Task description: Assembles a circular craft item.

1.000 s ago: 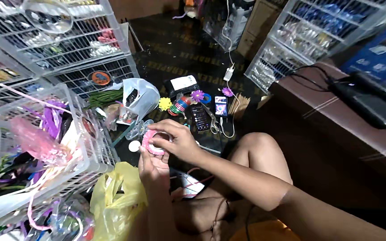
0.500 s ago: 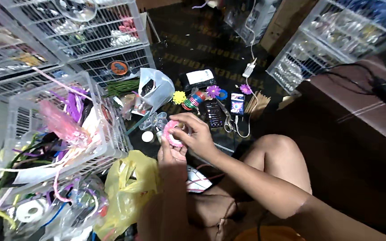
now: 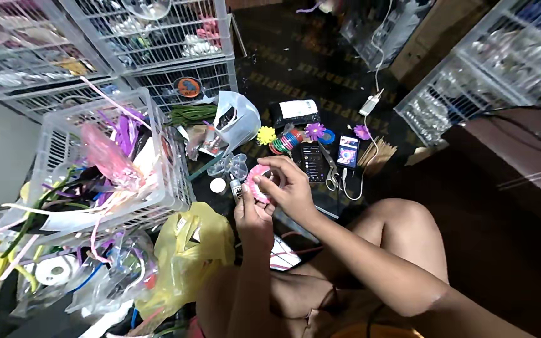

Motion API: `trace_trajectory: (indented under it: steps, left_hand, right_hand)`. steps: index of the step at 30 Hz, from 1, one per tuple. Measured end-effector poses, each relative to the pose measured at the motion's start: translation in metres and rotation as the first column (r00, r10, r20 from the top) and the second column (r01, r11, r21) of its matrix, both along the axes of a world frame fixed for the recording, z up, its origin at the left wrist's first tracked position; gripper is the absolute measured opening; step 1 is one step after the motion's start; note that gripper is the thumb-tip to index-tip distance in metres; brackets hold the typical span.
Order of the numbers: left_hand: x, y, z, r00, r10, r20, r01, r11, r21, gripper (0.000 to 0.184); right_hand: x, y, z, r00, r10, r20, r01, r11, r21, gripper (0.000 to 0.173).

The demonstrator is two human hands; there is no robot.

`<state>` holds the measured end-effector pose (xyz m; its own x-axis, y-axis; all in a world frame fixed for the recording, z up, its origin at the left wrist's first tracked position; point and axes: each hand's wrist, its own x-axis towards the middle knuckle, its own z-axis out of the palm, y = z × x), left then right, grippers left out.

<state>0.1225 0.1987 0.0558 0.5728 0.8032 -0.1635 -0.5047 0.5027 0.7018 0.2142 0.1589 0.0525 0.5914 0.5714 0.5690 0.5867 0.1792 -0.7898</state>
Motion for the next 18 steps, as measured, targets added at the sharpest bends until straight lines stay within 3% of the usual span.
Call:
trace_trajectory:
  steps: [8, 13, 18]
  left_hand:
    - [-0.0018, 0.0039, 0.0018, 1.000, -0.004, 0.001, 0.004, 0.999, -0.032, 0.048]
    - [-0.0033, 0.0014, -0.0020, 0.999, 0.029, -0.034, -0.024, 0.989, 0.146, 0.032]
    - [-0.0016, 0.0026, -0.0062, 0.995, 0.084, -0.057, -0.072, 0.980, 0.186, 0.029]
  right_hand:
    - [-0.0005, -0.0012, 0.0023, 0.999, 0.023, -0.039, -0.023, 1.000, 0.000, 0.034]
    - [-0.0015, -0.0023, 0.0003, 0.996, 0.051, -0.067, -0.050, 0.999, 0.011, 0.033]
    - [-0.0050, -0.0027, -0.0014, 0.993, 0.074, -0.090, -0.073, 0.997, 0.018, 0.032]
